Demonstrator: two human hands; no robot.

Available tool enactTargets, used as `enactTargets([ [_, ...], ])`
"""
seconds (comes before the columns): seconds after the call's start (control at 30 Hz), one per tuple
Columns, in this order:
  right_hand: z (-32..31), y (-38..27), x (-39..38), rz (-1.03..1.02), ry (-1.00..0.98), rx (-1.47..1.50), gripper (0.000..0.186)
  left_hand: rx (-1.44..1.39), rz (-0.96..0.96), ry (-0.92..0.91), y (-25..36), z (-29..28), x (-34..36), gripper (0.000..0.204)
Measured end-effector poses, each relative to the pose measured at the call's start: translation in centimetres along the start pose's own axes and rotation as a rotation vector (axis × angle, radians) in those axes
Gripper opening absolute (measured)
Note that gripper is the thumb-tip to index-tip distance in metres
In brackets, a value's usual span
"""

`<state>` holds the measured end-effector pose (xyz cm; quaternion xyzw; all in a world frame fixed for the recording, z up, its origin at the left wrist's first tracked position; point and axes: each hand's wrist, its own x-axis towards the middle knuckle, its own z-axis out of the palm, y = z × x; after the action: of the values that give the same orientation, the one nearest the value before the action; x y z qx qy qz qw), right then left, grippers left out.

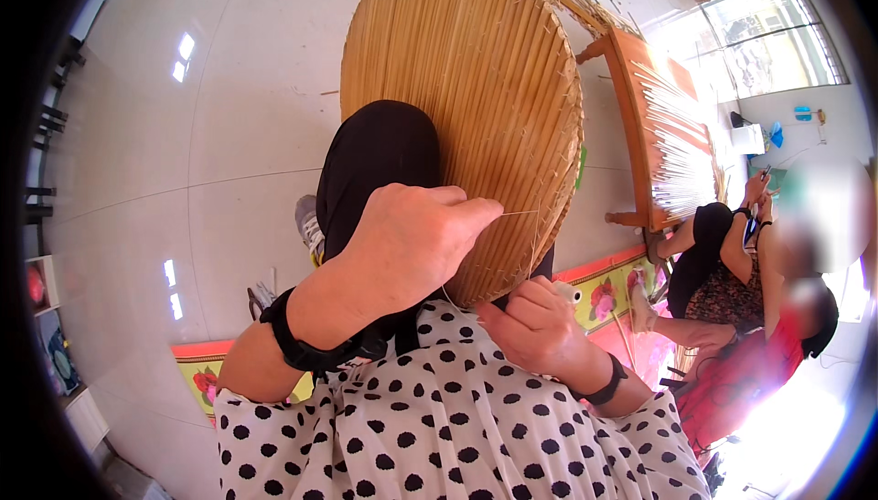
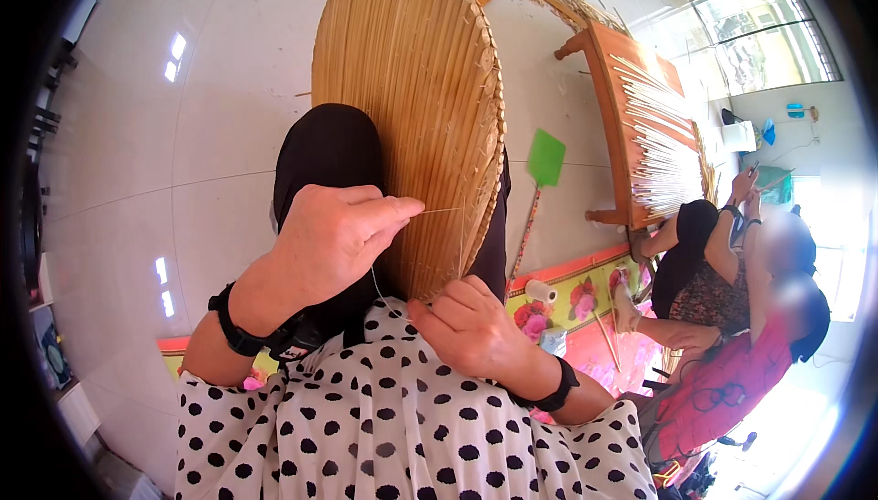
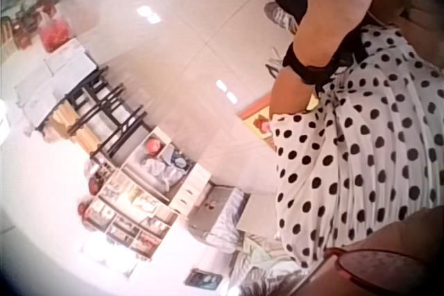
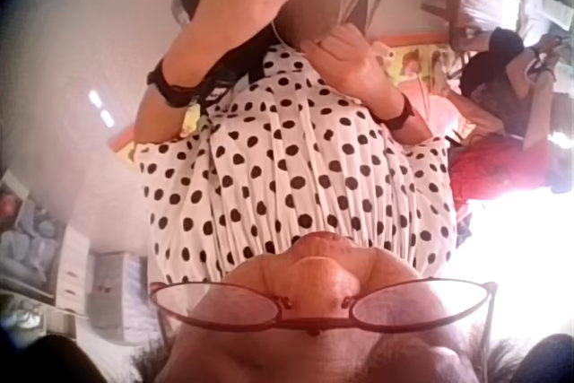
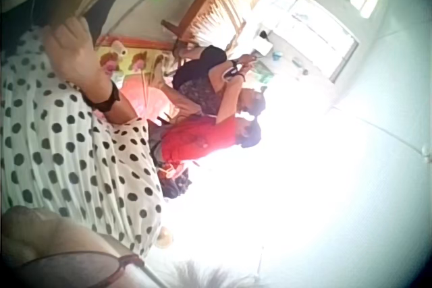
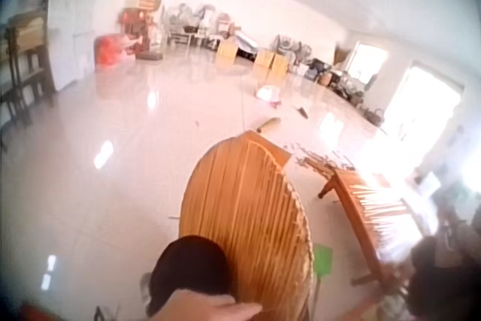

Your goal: The person sews together a circular bamboo tray using a needle and white thread. They repeatedly pass the needle through the gaps in the bamboo strips, pull the thread taut, and eventually use shears to cut the thread.

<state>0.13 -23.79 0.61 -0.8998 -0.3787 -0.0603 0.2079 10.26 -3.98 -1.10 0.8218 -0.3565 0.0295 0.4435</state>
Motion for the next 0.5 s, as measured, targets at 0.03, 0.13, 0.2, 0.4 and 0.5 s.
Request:
enactTargets([
  [0.03, 0.00, -0.09, 0.03, 0.007, -0.008, -0.002, 0.025, 0.004, 0.017, 0.013, 0.07, 0.00, 0.05, 0.020],
  [0.13, 0.11, -0.17, 0.17, 0.009, -0.017, 0.004, 0.025, 0.017, 0.052, 0.035, 0.24, -0.08, 0.18, 0.019],
  [0.2, 0.27, -0.15, 0.19, 0.007, -0.012, 0.006, 0.025, 0.021, 0.055, 0.022, 0.27, -0.09, 0.23, 0.019],
  [0.4, 0.37, -0.20, 0.26, 0.008, 0.011, 0.007, 0.025, 0.062, 0.059, 0.022, 0.24, -0.06, 0.40, 0.017],
  [0.5, 0.33, -0.25, 0.32, 0.010, 0.017, 0.005, 0.025, 0.052, 0.070, 0.037, 0.18, 0.08, 0.48, 0.017],
])
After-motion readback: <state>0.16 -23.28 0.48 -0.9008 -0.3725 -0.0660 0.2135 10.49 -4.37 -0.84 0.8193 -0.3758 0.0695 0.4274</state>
